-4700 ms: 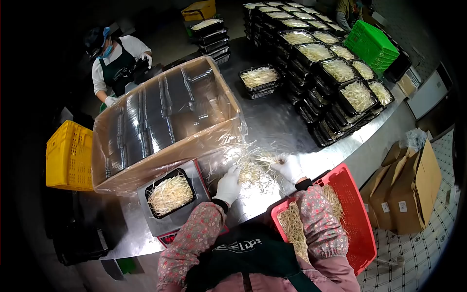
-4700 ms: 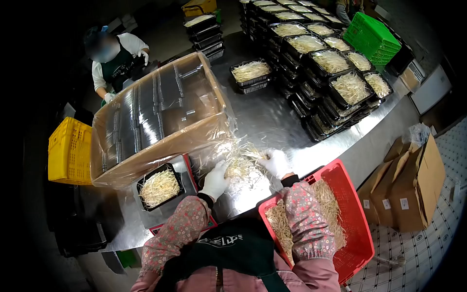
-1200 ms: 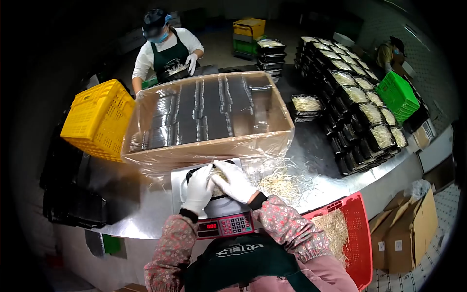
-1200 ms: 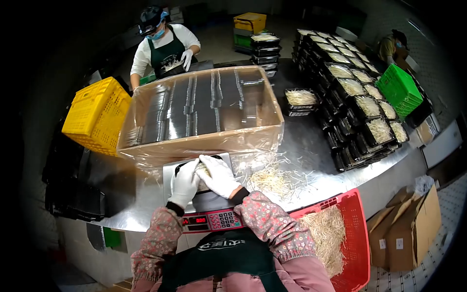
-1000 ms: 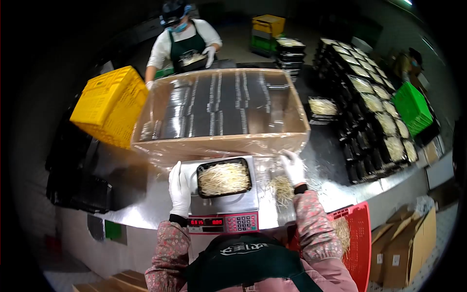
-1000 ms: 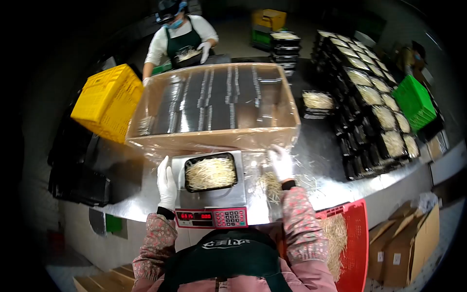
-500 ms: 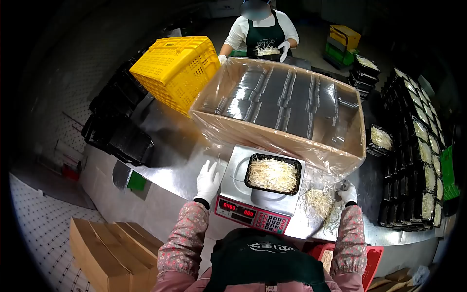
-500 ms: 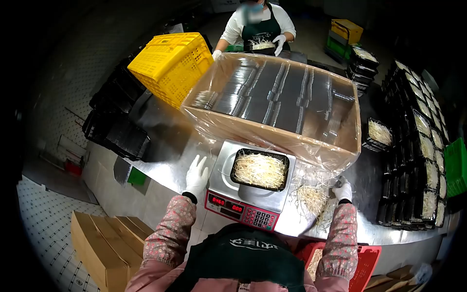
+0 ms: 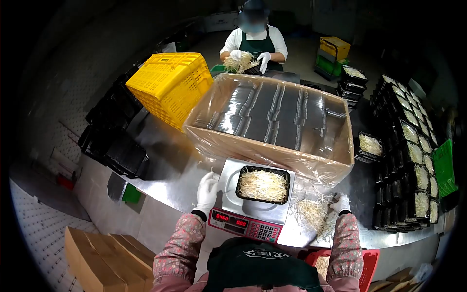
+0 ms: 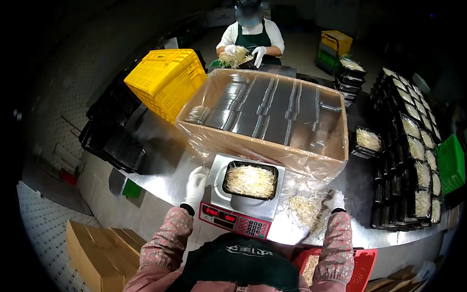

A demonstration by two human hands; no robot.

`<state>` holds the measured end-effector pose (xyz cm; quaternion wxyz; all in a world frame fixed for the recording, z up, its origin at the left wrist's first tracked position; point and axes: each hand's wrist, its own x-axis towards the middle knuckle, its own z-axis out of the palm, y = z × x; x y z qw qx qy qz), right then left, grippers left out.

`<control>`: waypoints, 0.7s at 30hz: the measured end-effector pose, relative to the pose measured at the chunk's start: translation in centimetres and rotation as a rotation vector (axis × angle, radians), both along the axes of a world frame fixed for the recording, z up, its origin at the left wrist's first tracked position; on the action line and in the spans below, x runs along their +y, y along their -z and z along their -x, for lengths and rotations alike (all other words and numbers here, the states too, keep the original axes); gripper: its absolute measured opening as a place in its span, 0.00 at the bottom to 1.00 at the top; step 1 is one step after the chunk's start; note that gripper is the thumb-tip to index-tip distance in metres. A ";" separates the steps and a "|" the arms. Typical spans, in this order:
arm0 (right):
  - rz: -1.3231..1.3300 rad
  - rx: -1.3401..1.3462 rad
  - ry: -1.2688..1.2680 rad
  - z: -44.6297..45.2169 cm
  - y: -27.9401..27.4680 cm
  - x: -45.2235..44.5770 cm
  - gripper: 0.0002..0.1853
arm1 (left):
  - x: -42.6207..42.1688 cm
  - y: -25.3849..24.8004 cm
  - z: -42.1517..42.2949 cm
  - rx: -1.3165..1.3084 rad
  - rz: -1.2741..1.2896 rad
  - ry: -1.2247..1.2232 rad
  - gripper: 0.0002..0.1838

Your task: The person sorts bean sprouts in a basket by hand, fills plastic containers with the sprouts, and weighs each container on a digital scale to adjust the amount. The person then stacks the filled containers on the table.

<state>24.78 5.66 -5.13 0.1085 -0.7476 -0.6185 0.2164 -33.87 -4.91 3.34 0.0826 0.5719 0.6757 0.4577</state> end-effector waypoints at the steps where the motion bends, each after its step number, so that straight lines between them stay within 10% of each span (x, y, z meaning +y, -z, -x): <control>1: -0.019 -0.020 -0.009 -0.1 0.2 -0.1 0.32 | 0.0 -1.8 -0.9 -0.080 -0.025 -0.021 0.05; 14: 0.137 0.072 0.095 -1.9 1.9 1.2 0.30 | 3.9 -8.3 -9.6 0.071 -0.113 0.497 0.20; 21: 0.224 -0.259 -0.296 1.3 -4.5 -1.2 0.59 | 6.3 -10.2 -11.4 0.487 0.036 0.809 0.33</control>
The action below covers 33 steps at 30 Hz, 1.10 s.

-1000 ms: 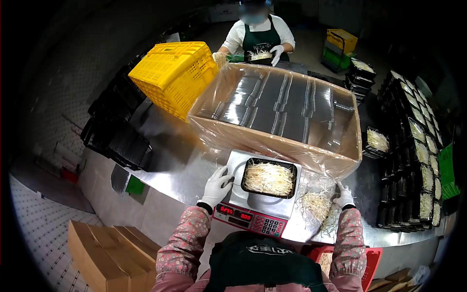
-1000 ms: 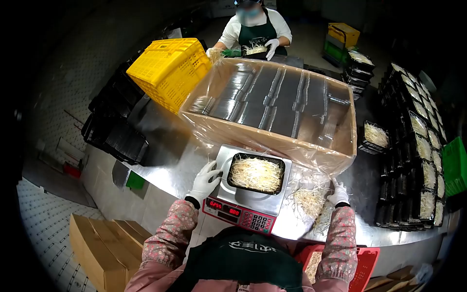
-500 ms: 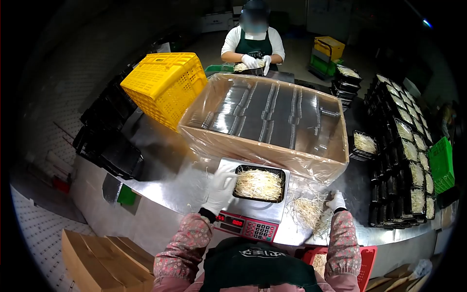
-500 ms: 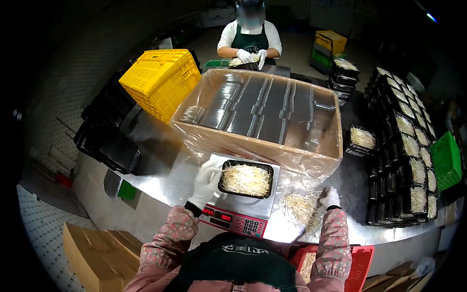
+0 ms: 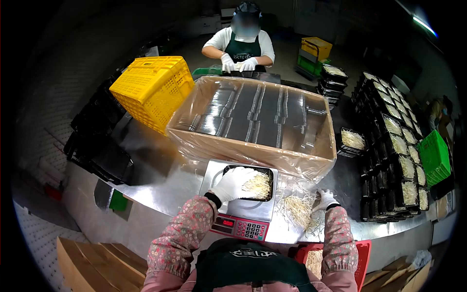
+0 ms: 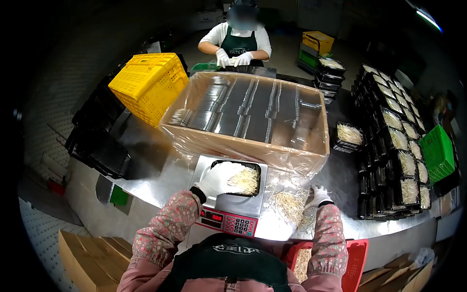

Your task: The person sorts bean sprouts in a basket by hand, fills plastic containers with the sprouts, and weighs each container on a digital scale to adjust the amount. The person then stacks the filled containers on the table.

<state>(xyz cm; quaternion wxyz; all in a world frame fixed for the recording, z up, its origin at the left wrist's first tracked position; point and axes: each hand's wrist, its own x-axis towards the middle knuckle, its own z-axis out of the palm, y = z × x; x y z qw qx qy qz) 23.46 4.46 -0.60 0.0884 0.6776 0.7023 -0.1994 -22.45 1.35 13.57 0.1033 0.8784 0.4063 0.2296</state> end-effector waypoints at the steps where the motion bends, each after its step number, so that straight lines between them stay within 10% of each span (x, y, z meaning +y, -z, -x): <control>1: 0.027 -0.039 -0.034 0.5 -0.7 -0.3 0.61 | 0.3 0.5 -0.1 -0.001 -0.001 0.006 0.33; 13: -0.199 0.174 0.193 -2.6 -0.2 -0.6 0.27 | -0.2 0.2 -0.4 -0.069 0.094 -0.067 0.40; 16: -0.329 0.879 0.411 -3.0 -2.5 -1.4 0.17 | -0.2 1.3 -0.2 -0.001 0.019 -0.066 0.30; 21: -0.666 1.144 0.321 -1.0 -5.2 -4.5 0.15 | -0.6 1.2 -0.6 0.006 -0.006 -0.080 0.23; 25: -0.513 0.429 0.030 -0.5 -4.3 -7.2 0.10 | -1.4 -0.4 -0.8 -0.022 -0.021 -0.067 0.25; 30: -0.625 0.829 0.281 -2.6 -0.7 -6.6 0.10 | -1.5 -1.2 -0.4 -0.209 -0.016 -0.145 0.26; 33: -0.667 0.593 0.279 -0.3 -5.8 -8.1 0.09 | -2.8 -4.0 -0.4 -0.346 0.012 -0.167 0.26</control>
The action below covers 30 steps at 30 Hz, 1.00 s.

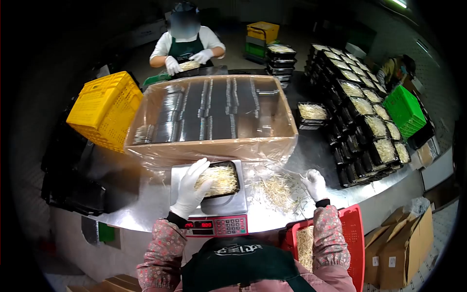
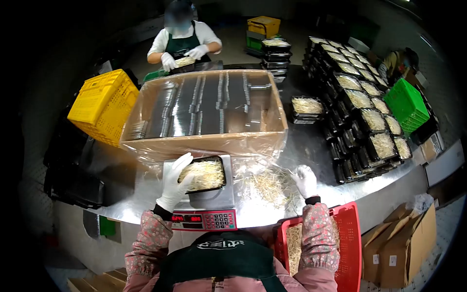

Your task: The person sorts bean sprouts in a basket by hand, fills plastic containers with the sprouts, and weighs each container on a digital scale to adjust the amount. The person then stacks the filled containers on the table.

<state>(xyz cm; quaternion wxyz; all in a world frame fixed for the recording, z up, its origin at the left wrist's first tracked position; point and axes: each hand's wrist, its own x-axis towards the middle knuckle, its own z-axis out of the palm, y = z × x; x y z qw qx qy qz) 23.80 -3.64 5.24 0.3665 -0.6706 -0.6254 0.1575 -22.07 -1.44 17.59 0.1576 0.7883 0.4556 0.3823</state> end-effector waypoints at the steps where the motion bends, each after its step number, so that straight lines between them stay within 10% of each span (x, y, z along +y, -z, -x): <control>1: 0.040 -0.318 -0.043 1.1 -2.6 -0.5 0.07 | -0.1 0.2 0.6 -0.057 -0.042 -0.006 0.25; 7: -0.418 0.263 -0.309 6.8 -11.5 -0.5 0.14 | -1.4 -1.1 3.2 -0.766 0.379 -0.027 0.34; 14: -0.484 -0.042 -0.772 15.2 -16.6 -0.4 0.13 | -2.0 -3.3 0.9 -1.177 1.051 0.165 0.36; 18: -0.251 -0.055 -0.977 16.4 -15.4 0.3 0.24 | -2.4 -0.3 1.2 -1.013 0.718 0.053 0.24; 24: 0.270 0.495 -0.526 19.2 -8.8 2.8 0.23 | -3.5 4.1 -0.3 -0.914 0.589 0.002 0.13; 27: 0.098 0.331 -0.495 21.1 -5.8 5.4 0.14 | -0.7 7.9 -0.1 -0.901 0.382 -0.187 0.13; 30: -0.101 0.014 -0.452 23.1 -6.4 7.9 0.16 | 2.0 7.1 1.8 -0.252 0.022 -0.479 0.09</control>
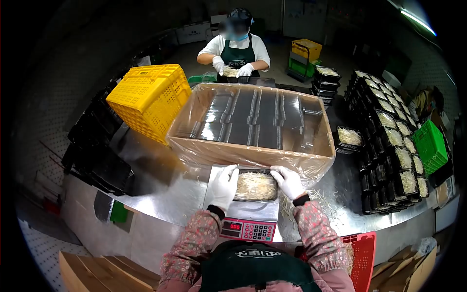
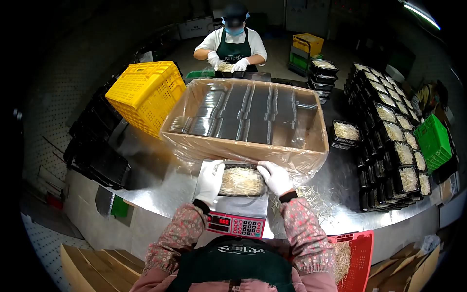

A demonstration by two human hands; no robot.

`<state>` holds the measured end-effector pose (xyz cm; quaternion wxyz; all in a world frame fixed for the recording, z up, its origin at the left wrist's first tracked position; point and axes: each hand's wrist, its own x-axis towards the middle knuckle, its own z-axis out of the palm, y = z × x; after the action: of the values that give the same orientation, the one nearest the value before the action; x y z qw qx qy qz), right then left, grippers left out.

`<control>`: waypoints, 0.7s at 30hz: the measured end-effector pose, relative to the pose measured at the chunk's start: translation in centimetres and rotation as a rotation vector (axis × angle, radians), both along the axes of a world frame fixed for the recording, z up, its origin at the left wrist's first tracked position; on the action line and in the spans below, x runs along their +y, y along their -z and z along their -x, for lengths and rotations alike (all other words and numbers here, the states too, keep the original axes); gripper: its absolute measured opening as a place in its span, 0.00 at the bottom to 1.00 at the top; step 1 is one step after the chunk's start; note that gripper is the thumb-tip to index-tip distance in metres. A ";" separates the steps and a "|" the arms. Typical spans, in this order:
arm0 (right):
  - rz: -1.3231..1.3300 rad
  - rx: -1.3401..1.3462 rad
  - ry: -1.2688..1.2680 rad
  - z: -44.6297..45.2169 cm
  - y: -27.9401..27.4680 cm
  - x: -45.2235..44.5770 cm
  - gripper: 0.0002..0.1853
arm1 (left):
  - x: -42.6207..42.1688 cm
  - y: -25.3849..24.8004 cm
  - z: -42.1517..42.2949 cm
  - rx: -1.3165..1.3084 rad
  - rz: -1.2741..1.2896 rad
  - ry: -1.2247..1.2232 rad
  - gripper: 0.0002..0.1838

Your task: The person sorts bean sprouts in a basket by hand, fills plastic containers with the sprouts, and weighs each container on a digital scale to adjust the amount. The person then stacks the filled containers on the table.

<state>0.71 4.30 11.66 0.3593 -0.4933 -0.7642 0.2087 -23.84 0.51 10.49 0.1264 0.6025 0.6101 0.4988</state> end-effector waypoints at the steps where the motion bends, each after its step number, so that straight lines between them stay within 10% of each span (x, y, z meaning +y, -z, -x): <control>1: -0.011 -0.138 0.015 0.6 0.3 0.8 0.17 | 0.4 -0.9 0.6 0.157 -0.043 -0.048 0.10; 7: 0.196 -0.347 0.077 1.8 0.9 2.4 0.21 | 2.3 5.1 2.9 -0.137 0.191 0.014 0.11; 12: 0.635 0.356 0.088 1.9 6.0 4.8 0.18 | 2.4 5.0 3.5 -0.740 0.425 0.192 0.11; 21: 0.510 0.519 0.088 1.4 7.3 4.6 0.18 | 1.7 4.7 2.7 -0.782 0.371 0.142 0.11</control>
<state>-0.70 8.92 4.32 0.4151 -0.5302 -0.5490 0.4951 -26.57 2.17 5.79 0.4880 0.3760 0.5529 0.5612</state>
